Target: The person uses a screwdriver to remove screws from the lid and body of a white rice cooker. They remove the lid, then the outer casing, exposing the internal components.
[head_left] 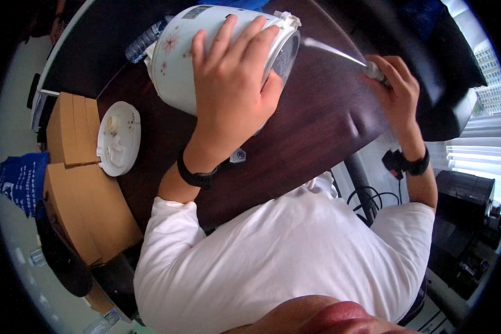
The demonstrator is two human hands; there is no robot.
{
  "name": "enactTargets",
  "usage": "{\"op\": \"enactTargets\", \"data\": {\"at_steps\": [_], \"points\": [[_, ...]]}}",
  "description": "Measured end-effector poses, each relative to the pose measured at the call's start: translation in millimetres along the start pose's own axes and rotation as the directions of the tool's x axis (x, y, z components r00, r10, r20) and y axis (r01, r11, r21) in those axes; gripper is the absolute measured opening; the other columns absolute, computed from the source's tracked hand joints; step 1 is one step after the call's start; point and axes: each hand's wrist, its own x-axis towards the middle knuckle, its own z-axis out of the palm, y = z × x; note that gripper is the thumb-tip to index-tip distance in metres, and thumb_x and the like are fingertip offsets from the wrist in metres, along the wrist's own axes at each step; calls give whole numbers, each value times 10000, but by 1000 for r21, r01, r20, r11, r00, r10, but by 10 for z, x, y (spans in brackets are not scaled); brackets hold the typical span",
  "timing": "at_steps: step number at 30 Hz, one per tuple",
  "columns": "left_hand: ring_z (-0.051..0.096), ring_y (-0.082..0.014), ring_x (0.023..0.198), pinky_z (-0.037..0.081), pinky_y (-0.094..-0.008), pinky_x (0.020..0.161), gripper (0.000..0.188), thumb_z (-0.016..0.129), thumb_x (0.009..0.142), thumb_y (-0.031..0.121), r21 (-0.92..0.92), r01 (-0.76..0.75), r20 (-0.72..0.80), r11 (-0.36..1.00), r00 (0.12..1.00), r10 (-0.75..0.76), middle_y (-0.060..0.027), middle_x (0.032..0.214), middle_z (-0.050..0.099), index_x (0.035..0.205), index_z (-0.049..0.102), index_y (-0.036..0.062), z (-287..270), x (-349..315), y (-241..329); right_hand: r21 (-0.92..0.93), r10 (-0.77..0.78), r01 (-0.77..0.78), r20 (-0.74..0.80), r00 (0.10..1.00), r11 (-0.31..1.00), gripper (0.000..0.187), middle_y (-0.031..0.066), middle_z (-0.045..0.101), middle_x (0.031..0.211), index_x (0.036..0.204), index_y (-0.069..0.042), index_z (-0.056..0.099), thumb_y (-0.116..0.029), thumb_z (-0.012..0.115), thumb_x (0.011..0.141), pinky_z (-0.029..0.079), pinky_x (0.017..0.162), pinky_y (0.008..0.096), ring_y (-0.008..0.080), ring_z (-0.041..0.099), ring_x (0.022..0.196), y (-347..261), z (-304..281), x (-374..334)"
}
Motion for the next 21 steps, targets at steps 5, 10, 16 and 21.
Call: {"op": "enactTargets", "data": {"at_steps": [5, 10, 16, 21], "points": [[491, -333, 1307, 267, -558, 1109, 507, 641, 752, 104, -7, 18, 10, 1000, 1000, -18, -73, 1355, 594, 1258, 614, 103, 17, -2, -1, 615, 388, -774, 684, 618, 149, 477, -5, 543, 677, 1097, 3, 631, -453, 538, 994, 365, 400, 187, 44, 507, 483, -314, -13, -296], [495, -337, 1302, 268, -562, 1108, 505, 641, 751, 109, 13, -3, 4, 1000, 1000, 3, -76, 1353, 596, 1255, 614, 103, 27, 0, -12, 522, 218, -838, 847, 485, -162, 610, 22, 532, 547, 894, 13, 603, -544, 389, 1020, 362, 277, 195, 80, 508, 340, -527, -103, -249], [493, -341, 1305, 265, -558, 1110, 515, 645, 750, 110, 11, -4, 7, 1000, 1000, 4, -80, 1359, 591, 1263, 607, 97, 19, 1, -15, 500, 156, -838, 866, 476, -218, 594, 12, 530, 554, 890, 7, 611, -531, 399, 1023, 340, 289, 184, 57, 464, 343, -577, -108, -168], [497, -342, 1300, 267, -555, 1109, 514, 645, 751, 107, 19, -12, 4, 1000, 1000, 12, -83, 1357, 593, 1263, 605, 90, 16, 7, -13, 488, 155, -860, 870, 467, -147, 596, 10, 528, 552, 889, 4, 614, -540, 405, 1018, 316, 295, 179, 51, 449, 348, -570, -113, -149]]}}
